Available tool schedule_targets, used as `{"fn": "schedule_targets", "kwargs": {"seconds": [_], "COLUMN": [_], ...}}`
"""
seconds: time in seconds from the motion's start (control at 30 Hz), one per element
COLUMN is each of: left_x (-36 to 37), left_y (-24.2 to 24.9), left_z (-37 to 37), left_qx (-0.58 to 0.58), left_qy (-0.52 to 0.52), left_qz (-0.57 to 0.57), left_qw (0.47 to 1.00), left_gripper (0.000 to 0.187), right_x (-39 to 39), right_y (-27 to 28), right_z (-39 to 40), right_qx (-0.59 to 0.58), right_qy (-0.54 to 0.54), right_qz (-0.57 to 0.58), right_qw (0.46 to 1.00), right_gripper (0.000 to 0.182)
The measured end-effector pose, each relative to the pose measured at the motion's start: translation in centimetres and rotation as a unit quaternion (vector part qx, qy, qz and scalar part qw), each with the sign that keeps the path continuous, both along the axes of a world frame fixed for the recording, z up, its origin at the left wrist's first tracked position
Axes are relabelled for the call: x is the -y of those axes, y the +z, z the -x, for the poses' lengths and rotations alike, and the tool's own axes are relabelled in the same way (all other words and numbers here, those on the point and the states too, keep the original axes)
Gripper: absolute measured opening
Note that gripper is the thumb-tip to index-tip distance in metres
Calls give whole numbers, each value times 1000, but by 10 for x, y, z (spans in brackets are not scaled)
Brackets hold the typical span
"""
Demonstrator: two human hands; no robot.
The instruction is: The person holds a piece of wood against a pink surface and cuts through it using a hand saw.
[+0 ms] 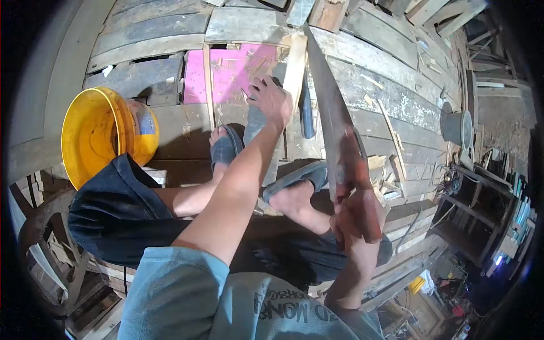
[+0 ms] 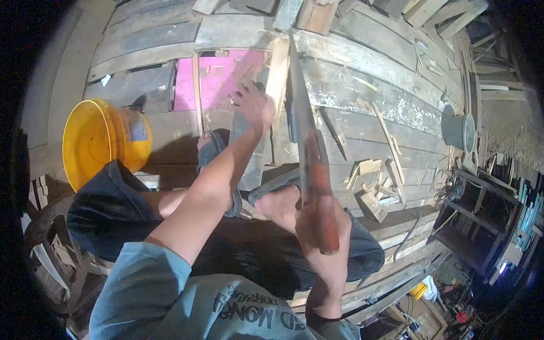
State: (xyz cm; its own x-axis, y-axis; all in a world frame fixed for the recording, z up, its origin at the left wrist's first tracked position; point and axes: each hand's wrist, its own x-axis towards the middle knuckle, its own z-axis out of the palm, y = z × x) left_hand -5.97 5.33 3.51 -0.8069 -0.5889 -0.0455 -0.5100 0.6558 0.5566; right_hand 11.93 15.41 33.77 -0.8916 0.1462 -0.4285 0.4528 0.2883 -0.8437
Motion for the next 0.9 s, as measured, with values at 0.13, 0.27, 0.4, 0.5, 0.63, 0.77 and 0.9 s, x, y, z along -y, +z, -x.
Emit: {"fn": "schedule_targets", "kwargs": {"seconds": [0.13,0.27,0.4,0.5,0.63,0.77,0.9], "left_x": [0,-2,-3,2,-1,0,4], "left_y": [12,2,-12,-19,-30,-30,-37], "left_z": [0,10,8,8,2,-23,-18], "left_qx": [-6,-33,-49,-39,-34,-76,-28], "left_qy": [6,31,-22,-70,-90,-101,-125], "left_qz": [-27,-36,24,33,26,24,25], "left_qw": [1000,998,998,996,995,992,991], "left_gripper": [36,35,44,42,41,36,46], "right_x": [8,9,3,-7,-13,-9,-8], "right_y": [-2,16,12,-7,-9,7,-3], "right_z": [14,10,-5,-22,-41,-46,-52], "right_qx": [20,17,19,18,30,10,-23], "right_qy": [28,9,-27,-26,4,46,31], "right_qz": [16,46,49,42,23,50,43], "right_qw": [999,999,998,999,999,998,998], "right_gripper": [18,17,15,16,15,10,11]}}
